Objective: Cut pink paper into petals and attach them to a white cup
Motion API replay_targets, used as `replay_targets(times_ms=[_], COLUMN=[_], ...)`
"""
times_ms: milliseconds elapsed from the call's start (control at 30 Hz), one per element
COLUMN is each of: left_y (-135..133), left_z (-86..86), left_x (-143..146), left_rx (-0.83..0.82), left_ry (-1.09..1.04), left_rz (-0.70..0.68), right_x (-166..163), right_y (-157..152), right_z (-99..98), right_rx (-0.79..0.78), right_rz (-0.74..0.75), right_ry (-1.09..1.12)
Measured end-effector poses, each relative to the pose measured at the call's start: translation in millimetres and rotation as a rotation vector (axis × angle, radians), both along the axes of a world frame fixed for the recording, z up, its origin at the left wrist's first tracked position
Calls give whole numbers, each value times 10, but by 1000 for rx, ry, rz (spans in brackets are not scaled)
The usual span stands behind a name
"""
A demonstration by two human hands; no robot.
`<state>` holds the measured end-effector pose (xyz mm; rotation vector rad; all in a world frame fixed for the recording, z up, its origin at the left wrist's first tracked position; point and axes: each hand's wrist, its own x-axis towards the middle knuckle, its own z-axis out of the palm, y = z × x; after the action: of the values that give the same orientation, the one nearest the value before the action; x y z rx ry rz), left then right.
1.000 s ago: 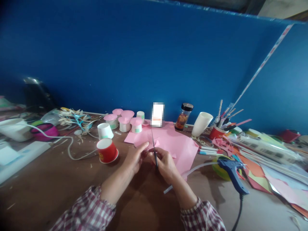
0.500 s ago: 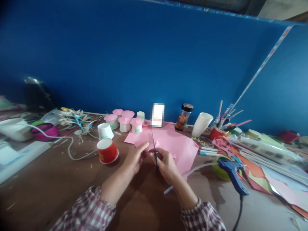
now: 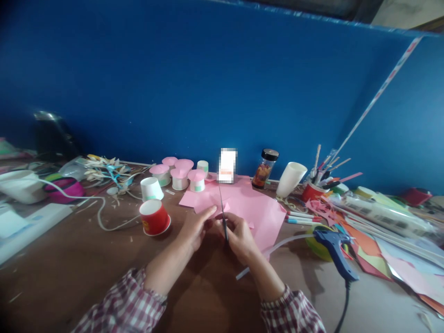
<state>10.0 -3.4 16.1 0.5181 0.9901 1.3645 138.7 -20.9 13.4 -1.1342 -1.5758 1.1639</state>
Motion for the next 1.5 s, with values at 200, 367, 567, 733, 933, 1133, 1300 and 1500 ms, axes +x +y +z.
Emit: replay_targets(times_ms=[200,367,567,733,933,1133,1300,1500], left_y=[7,33,31,30,40,62,69,46], left_z=[-22,-81,-68,-40,-38,-53,-58,-27], left_x=[-2,-17,-23,-20,-14,-17,-15,-13], left_rx=[13,34,42,24,20,-1,47,31], left_ry=[7,56,39,34,29,54,41,56], left_rz=[-20,1,-2,16,17,51,19,26], right_x=[18,25,41,40,26,37,42,35], right_y=[10,3,12,9,-9,3,9,1], right_z=[29,67,55,74,108,76,58,78], right_rx=[3,8,16,22,0,2,-14,-21], right_rz=[12,4,-7,-9,-4,34,30,3], right_ry=[3,-20,-66,-70,-63,-39,-37,-32])
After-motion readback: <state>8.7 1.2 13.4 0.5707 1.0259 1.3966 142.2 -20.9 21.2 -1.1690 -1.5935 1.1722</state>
